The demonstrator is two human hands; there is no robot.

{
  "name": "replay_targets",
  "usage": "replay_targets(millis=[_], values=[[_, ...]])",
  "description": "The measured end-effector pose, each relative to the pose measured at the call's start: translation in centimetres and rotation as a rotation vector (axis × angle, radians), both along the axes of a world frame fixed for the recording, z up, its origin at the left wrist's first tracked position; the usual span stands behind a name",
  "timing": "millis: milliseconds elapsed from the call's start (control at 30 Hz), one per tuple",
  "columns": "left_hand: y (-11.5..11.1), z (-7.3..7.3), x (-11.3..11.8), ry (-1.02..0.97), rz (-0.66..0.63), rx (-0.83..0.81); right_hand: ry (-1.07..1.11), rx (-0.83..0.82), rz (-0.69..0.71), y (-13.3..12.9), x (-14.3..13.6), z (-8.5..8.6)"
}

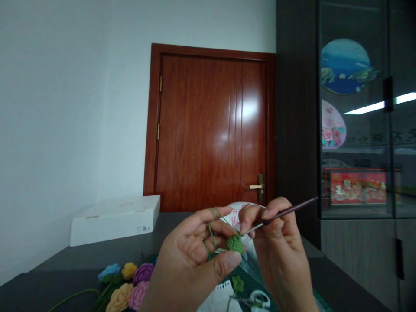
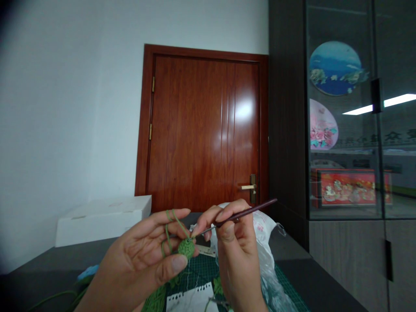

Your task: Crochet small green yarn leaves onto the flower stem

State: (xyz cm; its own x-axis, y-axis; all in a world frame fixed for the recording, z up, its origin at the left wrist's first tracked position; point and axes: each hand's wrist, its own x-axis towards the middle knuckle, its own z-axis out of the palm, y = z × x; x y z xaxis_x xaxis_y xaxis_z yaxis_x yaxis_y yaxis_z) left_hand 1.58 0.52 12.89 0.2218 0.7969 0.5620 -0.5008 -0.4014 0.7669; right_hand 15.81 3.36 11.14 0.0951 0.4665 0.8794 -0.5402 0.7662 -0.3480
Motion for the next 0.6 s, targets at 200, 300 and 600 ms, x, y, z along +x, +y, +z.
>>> replay_targets(millis=[200, 300, 600], values=[[0.12, -0.10, -0.05, 0.017, 0.050, -0.007, -0.035, 0.060, -0.065, -0.14, 0.32, 0.15], [0.24, -0.20, -0.12, 0.026, 0.055, -0.024, -0.037, 0.076, -0.098, -0.19, 0.39, 0.14], [0.36, -0.18, -0.08, 0.025, 0.056, -0.012, -0.032, 0.070, -0.153, -0.34, 0.18, 0.07]])
